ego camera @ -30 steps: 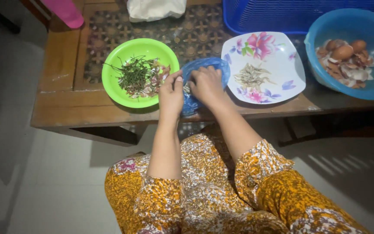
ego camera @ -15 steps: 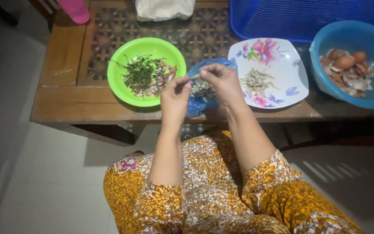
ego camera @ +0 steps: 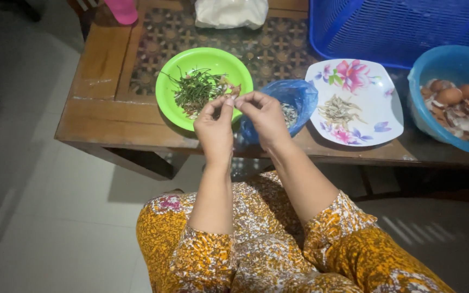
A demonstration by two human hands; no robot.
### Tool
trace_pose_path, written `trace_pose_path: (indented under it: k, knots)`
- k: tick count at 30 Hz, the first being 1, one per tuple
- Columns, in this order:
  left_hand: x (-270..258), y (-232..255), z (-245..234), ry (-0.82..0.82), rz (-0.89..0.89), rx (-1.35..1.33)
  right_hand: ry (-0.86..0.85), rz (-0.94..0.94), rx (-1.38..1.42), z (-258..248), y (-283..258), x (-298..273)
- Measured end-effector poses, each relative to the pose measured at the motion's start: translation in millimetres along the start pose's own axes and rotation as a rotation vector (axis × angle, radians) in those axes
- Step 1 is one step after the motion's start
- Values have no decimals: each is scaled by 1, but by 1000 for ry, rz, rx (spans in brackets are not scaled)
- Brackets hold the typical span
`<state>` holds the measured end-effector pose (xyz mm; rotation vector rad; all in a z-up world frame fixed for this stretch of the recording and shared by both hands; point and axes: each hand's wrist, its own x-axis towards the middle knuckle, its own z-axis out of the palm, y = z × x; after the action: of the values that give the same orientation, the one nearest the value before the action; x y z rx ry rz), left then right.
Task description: Picking small dried fish from a plastic bag and placing them into a bowl.
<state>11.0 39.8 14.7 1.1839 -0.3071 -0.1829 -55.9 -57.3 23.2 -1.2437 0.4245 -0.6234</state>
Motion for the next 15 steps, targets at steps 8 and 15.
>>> trace_pose_path:
  k: [8,15]
  knots:
    - [3,32,-14,28,251,403,-110,-62,-262,20,-9,26]
    - [8,34,-20,-17,252,430,-187,-12,-258,20,0,43]
